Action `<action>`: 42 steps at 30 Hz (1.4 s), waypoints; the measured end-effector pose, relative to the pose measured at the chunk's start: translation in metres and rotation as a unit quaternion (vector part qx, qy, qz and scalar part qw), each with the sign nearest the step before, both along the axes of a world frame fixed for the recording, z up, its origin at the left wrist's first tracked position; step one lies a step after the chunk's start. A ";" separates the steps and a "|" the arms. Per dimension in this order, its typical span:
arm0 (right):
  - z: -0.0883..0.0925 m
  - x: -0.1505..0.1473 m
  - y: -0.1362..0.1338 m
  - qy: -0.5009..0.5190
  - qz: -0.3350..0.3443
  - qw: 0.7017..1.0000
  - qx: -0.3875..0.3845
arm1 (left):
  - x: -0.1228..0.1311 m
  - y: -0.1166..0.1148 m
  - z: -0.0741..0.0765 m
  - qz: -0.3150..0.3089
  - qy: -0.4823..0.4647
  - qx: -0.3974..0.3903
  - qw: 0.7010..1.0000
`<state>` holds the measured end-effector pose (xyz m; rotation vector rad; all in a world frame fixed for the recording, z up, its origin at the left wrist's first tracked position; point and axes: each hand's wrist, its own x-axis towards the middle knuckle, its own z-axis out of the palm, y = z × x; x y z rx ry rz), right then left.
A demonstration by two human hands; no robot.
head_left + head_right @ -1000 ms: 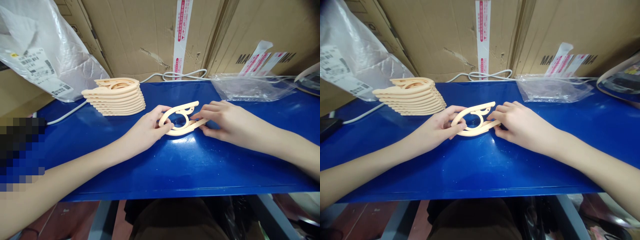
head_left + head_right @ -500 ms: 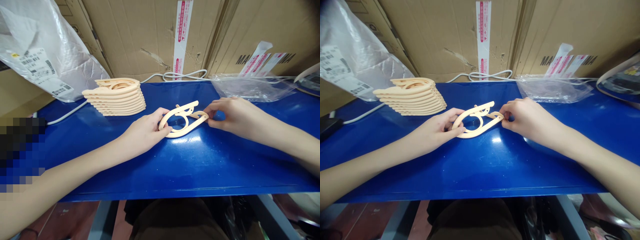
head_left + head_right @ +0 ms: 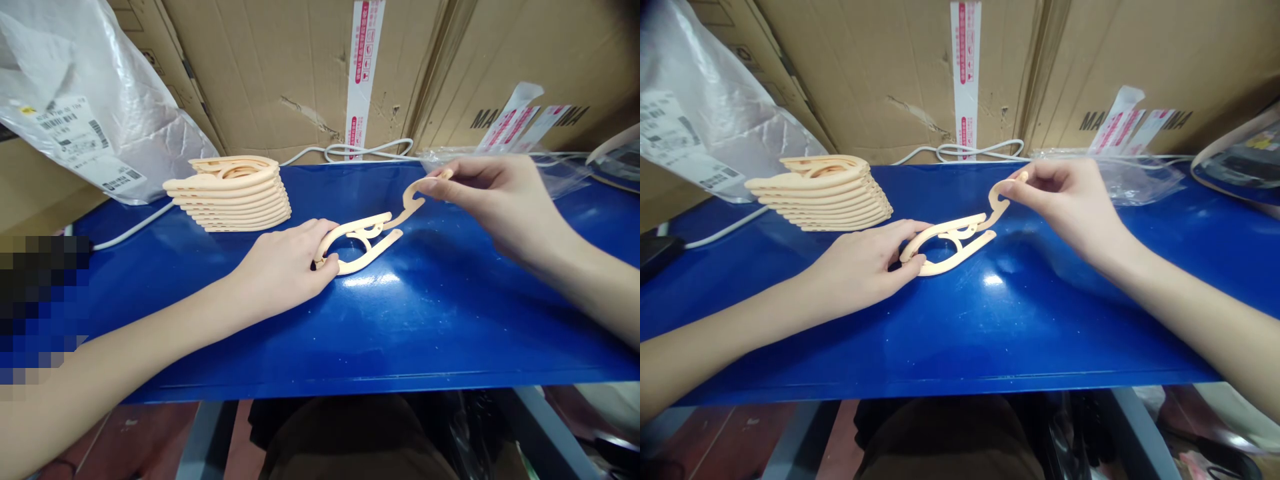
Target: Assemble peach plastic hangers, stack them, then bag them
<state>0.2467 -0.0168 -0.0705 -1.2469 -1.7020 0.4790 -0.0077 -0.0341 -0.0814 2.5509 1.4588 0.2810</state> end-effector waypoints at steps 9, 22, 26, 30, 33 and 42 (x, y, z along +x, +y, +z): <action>-0.012 -0.005 0.004 0.179 0.031 0.979 -0.087 | 0.002 -0.003 -0.001 0.029 0.054 0.040 0.997; -0.005 -0.008 -0.011 -0.136 0.092 0.984 -0.070 | 0.001 0.001 0.003 0.037 -0.026 -0.030 0.999; -0.004 -0.012 -0.020 -0.311 0.109 0.943 -0.055 | -0.001 0.004 0.002 0.046 -0.062 -0.061 0.995; -0.007 -0.013 -0.023 -0.405 0.145 0.902 -0.035 | -0.002 0.007 -0.001 0.045 -0.082 -0.077 0.993; -0.011 -0.014 -0.024 -0.437 0.169 0.883 -0.027 | -0.003 0.009 -0.004 0.038 -0.090 -0.073 0.993; -0.011 -0.018 -0.032 -0.402 0.259 0.878 -0.014 | -0.006 0.009 -0.009 0.019 -0.069 -0.014 0.997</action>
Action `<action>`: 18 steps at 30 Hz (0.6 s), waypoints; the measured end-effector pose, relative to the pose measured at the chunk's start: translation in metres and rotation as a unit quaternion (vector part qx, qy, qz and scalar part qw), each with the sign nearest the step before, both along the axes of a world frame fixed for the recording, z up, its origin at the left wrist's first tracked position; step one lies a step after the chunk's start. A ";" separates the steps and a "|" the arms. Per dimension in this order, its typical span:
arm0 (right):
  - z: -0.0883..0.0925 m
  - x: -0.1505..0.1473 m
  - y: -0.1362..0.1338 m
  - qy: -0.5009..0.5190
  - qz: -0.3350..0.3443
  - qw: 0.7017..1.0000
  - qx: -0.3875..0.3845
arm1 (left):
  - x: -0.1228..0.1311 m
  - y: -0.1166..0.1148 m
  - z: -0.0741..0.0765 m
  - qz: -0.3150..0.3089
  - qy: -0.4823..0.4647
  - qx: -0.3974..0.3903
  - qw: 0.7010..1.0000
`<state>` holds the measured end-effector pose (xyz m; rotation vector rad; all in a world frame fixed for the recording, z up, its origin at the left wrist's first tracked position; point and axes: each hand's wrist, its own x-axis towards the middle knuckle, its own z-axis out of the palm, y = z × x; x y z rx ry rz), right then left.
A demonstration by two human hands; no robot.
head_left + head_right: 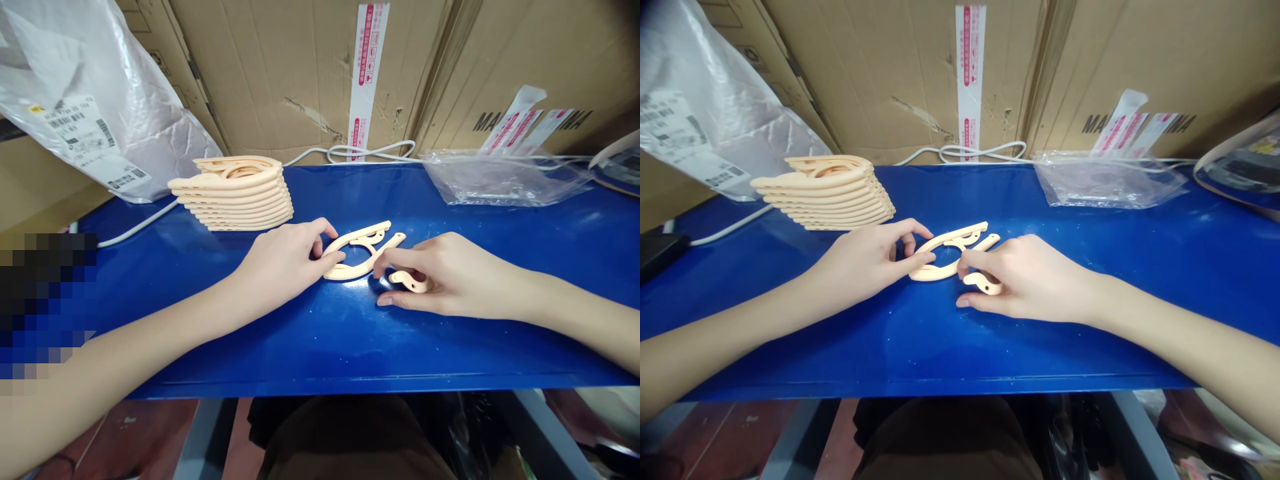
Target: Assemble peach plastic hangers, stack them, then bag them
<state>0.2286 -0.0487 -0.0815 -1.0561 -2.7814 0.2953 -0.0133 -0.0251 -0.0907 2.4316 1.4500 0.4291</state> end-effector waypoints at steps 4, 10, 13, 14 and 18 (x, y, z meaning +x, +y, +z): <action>0.001 0.002 0.000 0.002 0.010 1.000 -0.005 | 0.003 -0.004 0.002 0.001 0.024 0.007 1.000; 0.000 0.001 0.002 -0.009 -0.002 1.000 -0.016 | 0.011 -0.020 0.004 -0.014 0.109 0.137 0.984; -0.002 0.002 0.004 0.000 -0.042 0.999 -0.012 | 0.012 -0.023 0.002 -0.093 0.081 0.158 0.980; -0.003 0.002 0.006 0.004 -0.060 0.998 -0.008 | 0.012 -0.022 0.001 -0.122 0.061 0.157 0.978; -0.006 0.006 0.013 0.014 -0.117 0.993 0.006 | 0.011 -0.015 -0.004 -0.189 -0.019 0.129 0.973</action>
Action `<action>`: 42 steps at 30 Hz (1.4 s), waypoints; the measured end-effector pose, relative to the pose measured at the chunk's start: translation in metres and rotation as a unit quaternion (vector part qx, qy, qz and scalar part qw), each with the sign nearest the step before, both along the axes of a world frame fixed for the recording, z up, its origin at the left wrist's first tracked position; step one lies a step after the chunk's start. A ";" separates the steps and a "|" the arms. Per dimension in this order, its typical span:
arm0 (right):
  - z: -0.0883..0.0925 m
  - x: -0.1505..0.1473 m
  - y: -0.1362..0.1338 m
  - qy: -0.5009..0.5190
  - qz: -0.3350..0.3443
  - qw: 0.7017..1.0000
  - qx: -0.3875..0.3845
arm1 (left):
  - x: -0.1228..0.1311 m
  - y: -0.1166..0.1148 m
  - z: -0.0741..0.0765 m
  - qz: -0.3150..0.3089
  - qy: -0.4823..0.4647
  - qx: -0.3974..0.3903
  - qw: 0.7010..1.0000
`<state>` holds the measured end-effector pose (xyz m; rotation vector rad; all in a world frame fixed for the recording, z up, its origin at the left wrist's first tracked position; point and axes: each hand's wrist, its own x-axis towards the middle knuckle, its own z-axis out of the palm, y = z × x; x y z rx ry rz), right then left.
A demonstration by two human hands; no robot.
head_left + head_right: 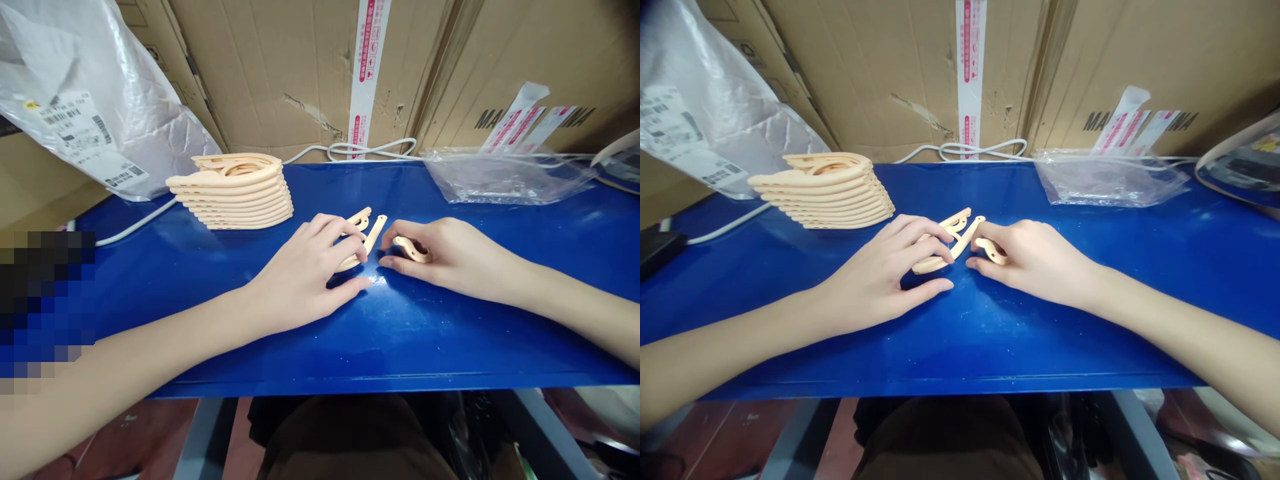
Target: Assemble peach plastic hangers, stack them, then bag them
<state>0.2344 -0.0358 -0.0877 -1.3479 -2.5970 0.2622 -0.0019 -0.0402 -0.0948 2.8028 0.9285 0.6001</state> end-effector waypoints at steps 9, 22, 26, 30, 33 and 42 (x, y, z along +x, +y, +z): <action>0.002 -0.001 0.001 0.063 0.023 0.997 -0.039 | -0.003 0.004 -0.003 -0.083 0.040 -0.047 0.995; -0.008 -0.002 0.000 0.025 0.035 0.999 0.028 | -0.004 0.007 -0.007 -0.059 0.067 0.018 0.996; -0.011 -0.005 -0.003 -0.010 0.060 0.996 0.064 | -0.003 0.007 -0.007 -0.051 0.064 0.025 0.996; -0.007 -0.005 -0.005 -0.014 0.079 0.995 0.063 | -0.002 0.008 -0.005 -0.051 0.036 0.003 0.998; -0.006 -0.003 -0.004 -0.008 0.059 0.997 0.052 | -0.003 0.008 -0.004 -0.043 0.021 -0.019 0.999; -0.006 0.001 0.003 0.040 -0.048 0.996 0.065 | -0.004 0.006 -0.003 -0.034 -0.070 -0.097 0.992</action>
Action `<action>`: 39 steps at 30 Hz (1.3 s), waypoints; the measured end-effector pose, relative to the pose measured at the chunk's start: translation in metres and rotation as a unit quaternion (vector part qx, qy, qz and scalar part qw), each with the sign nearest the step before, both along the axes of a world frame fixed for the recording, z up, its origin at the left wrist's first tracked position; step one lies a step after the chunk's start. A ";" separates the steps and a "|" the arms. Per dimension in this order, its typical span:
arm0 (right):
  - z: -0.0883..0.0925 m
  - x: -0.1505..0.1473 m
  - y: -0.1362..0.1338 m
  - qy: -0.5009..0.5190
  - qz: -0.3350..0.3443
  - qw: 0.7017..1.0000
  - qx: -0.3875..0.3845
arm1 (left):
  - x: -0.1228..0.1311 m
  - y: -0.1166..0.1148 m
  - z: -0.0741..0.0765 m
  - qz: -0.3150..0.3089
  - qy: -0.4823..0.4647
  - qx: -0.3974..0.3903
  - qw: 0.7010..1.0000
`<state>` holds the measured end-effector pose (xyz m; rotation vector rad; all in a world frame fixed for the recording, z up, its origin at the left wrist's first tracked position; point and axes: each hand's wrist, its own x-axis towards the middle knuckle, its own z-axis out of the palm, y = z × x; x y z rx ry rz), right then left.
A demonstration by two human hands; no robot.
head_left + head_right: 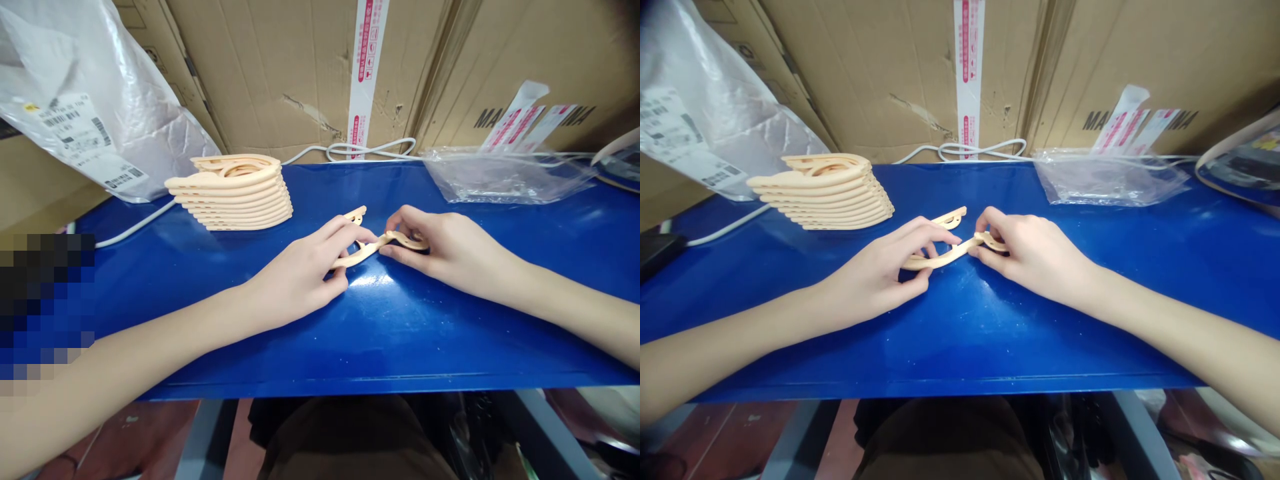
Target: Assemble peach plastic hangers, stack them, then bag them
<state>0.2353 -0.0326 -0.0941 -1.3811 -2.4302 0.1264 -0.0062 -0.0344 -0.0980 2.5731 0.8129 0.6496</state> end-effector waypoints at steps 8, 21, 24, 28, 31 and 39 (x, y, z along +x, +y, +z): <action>0.000 0.000 0.004 0.080 0.024 0.996 -0.021 | 0.003 -0.001 -0.002 0.020 0.029 -0.014 0.999; 0.000 0.000 0.004 0.005 0.055 0.997 -0.045 | 0.000 0.007 -0.002 0.091 0.018 0.056 0.994; 0.005 0.000 0.000 -0.012 0.079 0.995 -0.057 | -0.002 0.011 -0.005 0.099 0.022 0.040 0.994; 0.010 -0.001 -0.006 -0.026 0.146 0.985 -0.084 | -0.004 0.013 -0.006 0.106 0.022 0.031 0.994; 0.011 -0.002 -0.010 -0.022 0.195 0.974 -0.115 | -0.005 0.013 -0.005 0.115 0.019 0.035 0.993; 0.011 -0.003 -0.009 -0.019 0.194 0.976 -0.101 | -0.002 0.007 -0.002 0.166 0.035 0.045 0.985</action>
